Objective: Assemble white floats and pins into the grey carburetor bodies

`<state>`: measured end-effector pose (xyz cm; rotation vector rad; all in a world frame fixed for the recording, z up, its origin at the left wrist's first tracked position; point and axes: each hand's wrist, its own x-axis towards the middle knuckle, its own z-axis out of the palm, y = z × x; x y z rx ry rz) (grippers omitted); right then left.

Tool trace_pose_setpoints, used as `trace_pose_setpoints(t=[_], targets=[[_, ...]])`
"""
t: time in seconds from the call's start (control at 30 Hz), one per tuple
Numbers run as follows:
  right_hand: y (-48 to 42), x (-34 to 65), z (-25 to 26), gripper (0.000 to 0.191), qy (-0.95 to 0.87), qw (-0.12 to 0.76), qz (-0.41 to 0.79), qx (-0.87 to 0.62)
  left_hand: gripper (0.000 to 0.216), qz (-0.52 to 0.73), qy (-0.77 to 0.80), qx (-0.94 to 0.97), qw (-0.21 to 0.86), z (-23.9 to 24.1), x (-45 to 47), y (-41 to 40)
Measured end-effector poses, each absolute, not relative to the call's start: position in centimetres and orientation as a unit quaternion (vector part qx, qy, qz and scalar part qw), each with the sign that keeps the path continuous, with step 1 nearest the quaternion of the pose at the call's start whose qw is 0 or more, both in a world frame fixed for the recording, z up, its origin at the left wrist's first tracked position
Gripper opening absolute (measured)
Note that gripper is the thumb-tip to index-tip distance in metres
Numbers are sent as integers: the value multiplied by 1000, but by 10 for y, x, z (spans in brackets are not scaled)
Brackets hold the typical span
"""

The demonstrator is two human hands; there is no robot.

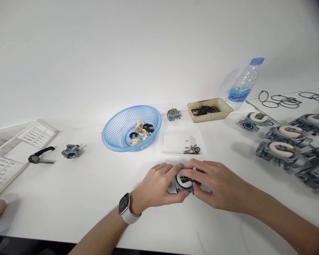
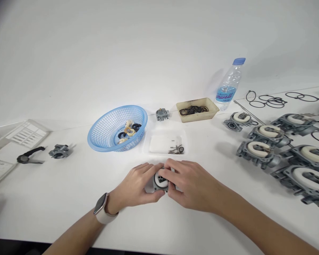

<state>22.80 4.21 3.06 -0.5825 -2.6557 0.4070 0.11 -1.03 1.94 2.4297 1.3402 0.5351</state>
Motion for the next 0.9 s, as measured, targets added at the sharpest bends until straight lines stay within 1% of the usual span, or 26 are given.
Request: trace_pose_setpoints(t=[0.3, 0.9], targets=[[42, 228, 30, 27, -948, 189, 147, -212, 59, 189, 467, 849, 162, 19, 0, -11], [41, 228, 31, 27, -947, 185, 155, -212, 59, 181, 471, 846, 170, 20, 0, -11]])
